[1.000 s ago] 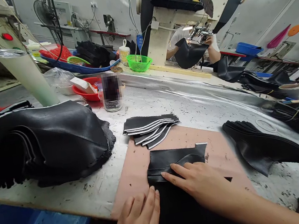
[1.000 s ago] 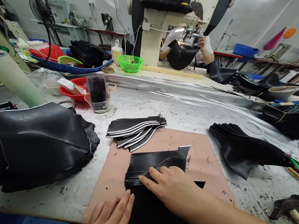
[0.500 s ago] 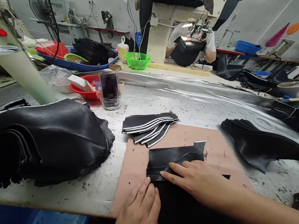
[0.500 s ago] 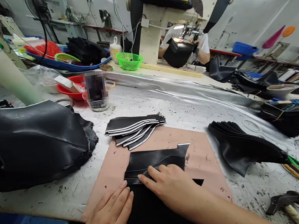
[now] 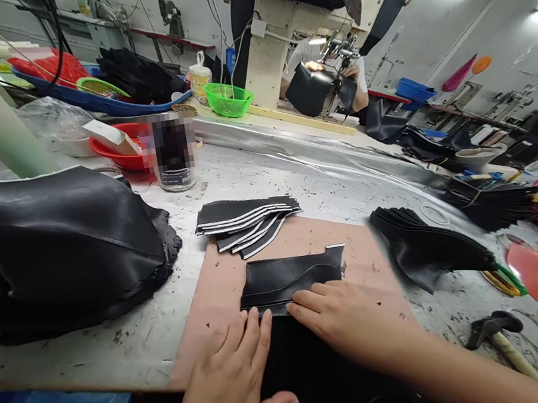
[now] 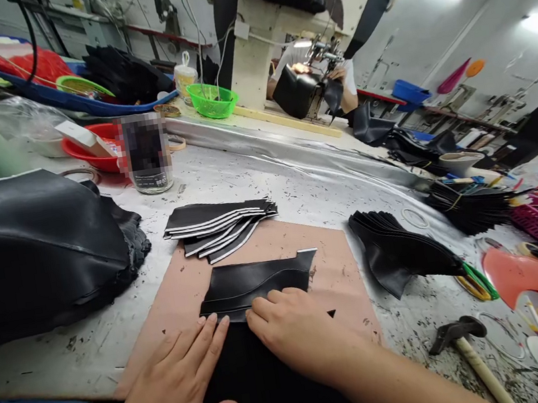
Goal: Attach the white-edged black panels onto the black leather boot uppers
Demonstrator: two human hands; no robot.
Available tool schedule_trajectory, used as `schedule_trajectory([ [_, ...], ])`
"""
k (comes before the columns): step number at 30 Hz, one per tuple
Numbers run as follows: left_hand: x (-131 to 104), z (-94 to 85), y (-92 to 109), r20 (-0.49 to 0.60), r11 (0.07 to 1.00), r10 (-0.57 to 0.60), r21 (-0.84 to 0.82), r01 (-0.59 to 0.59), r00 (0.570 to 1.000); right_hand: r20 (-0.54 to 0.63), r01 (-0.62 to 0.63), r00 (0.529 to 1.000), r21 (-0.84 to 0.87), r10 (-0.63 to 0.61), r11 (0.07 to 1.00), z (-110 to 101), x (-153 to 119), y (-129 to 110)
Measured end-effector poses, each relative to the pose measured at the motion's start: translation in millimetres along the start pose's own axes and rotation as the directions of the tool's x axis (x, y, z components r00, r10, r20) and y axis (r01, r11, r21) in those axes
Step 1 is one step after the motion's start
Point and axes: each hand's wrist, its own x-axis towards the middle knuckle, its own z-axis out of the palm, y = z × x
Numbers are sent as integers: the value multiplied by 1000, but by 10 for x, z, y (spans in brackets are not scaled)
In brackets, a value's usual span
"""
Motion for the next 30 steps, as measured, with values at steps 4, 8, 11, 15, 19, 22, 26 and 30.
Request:
schedule_trajectory([
  [4,73,31,9,47,998,-54,-15,54,997,5,-36,999,-1,36,999,-49,-72,13],
  [8,145,-4,-8,118,999,-36,2,36,992,-12,-13,1000,-3,13,1000,-36,-145,17],
  [11,222,-56,-8,156,999,-36,0,37,987,7,-17,1000,-9,17,1000,-14,-126,-16],
  [15,337,-112,53,171,1000,-26,-6,27,985,17,-18,1000,2,18,1000,-9,-112,-52],
  [19,399,-93,129,158,999,-37,-3,38,987,-13,-112,993,93,113,989,33,-295,12],
  [22,410,-27,148,146,997,48,-66,-38,988,-6,-324,943,220,333,920,121,-542,97],
  [26,406,59,128,171,989,111,-111,-93,979,115,-588,752,562,649,581,285,-793,118],
  [30,437,19,90,168,982,187,-63,-179,968,372,-337,708,925,600,-176,441,-771,18],
])
